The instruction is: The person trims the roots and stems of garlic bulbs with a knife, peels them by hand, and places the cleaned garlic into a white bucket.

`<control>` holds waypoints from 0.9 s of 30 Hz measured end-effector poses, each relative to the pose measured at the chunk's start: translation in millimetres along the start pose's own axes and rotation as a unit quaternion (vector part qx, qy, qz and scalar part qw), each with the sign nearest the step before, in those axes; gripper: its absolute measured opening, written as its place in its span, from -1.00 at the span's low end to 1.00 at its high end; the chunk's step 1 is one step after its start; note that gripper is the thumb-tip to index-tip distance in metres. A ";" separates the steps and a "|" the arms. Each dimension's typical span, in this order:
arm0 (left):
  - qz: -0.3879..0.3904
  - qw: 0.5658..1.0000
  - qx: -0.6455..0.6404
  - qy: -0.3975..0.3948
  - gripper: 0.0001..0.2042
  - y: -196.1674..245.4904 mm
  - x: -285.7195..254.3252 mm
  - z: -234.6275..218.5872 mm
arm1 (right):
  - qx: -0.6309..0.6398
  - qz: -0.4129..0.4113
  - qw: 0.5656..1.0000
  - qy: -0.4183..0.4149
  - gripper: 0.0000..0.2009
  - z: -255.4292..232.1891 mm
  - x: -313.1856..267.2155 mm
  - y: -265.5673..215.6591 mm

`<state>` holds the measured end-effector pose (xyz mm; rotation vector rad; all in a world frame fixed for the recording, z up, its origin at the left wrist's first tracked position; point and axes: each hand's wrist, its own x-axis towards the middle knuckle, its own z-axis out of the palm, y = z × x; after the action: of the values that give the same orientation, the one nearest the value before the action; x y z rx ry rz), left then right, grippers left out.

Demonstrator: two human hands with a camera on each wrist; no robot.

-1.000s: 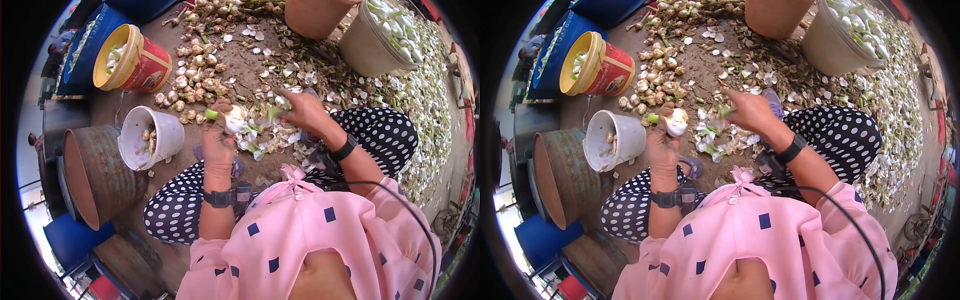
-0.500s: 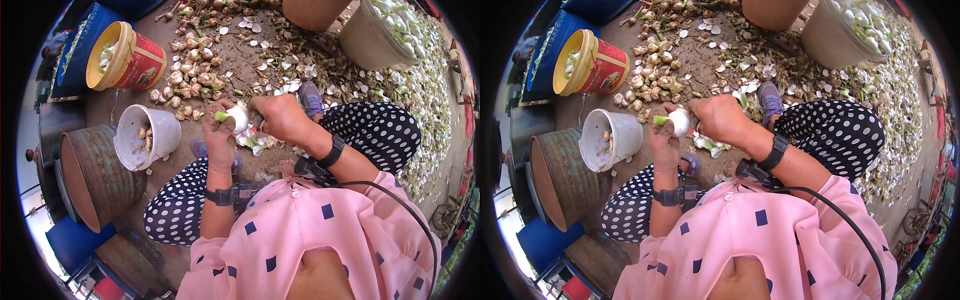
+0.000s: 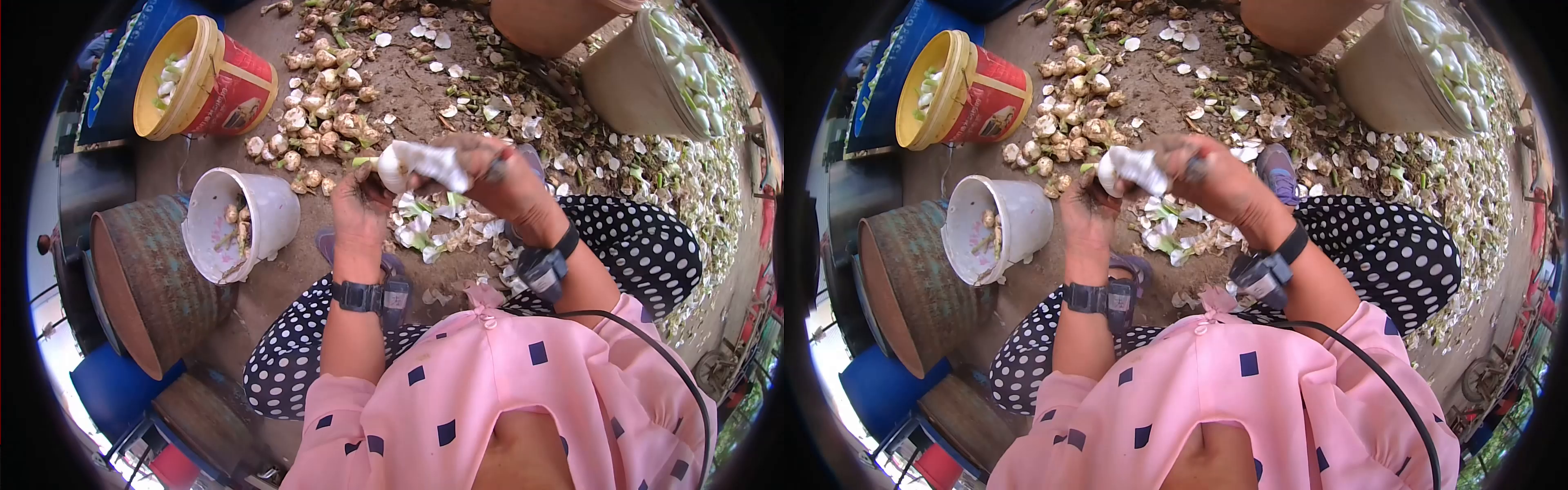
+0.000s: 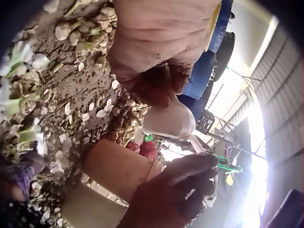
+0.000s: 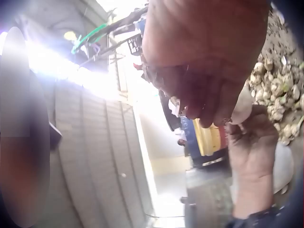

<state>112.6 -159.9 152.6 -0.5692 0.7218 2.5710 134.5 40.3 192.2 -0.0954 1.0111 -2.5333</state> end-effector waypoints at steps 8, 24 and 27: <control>0.327 0.938 0.111 0.026 -0.74 172.6 75.8 -60.4 | -0.419 0.223 0.880 -0.014 -0.44 -121.3 21.0 -10.4; -0.054 0.755 0.634 0.161 -0.62 179.2 60.3 -157.2 | -0.708 0.186 0.612 -0.299 -0.60 -31.7 -3.1 291.2; 0.076 0.558 0.824 0.063 -0.62 155.6 80.1 -187.5 | -0.669 0.184 0.677 -0.246 -0.69 -38.6 5.4 283.1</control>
<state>21.5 -365.1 28.5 0.0430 2.6118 0.8523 219.8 -122.0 -27.1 -0.8116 2.0739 -0.8353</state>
